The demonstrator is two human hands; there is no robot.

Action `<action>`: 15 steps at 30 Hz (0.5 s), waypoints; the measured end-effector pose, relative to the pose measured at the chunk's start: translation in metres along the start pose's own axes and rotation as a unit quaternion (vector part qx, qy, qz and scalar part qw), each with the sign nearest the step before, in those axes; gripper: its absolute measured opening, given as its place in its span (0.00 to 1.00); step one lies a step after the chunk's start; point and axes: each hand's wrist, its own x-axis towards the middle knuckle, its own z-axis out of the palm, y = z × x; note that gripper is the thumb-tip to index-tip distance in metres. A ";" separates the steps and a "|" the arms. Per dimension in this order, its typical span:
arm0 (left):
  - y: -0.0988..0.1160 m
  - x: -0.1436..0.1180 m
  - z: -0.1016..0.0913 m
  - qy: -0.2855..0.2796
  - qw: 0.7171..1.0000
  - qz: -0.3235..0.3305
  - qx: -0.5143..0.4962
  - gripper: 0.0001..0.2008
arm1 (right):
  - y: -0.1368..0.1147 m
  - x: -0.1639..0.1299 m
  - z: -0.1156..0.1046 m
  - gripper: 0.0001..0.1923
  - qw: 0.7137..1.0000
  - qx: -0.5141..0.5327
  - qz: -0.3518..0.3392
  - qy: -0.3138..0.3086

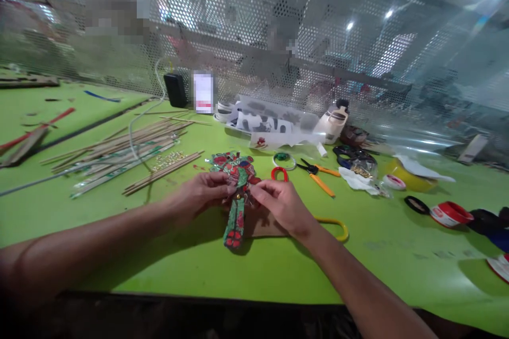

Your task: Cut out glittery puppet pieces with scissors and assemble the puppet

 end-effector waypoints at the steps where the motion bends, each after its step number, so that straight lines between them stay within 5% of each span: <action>1: -0.001 0.000 0.001 -0.004 1.000 -0.004 -0.002 0.15 | 0.000 -0.001 0.004 0.20 1.000 -0.002 0.023 -0.005; 5: 0.000 -0.002 0.004 -0.016 1.000 -0.020 -0.015 0.16 | 0.007 -0.003 0.014 0.21 0.996 0.036 0.082 0.012; 15: 0.007 -0.001 0.002 -0.024 0.997 -0.048 -0.056 0.09 | 0.012 0.000 0.010 0.19 0.996 0.057 0.057 0.036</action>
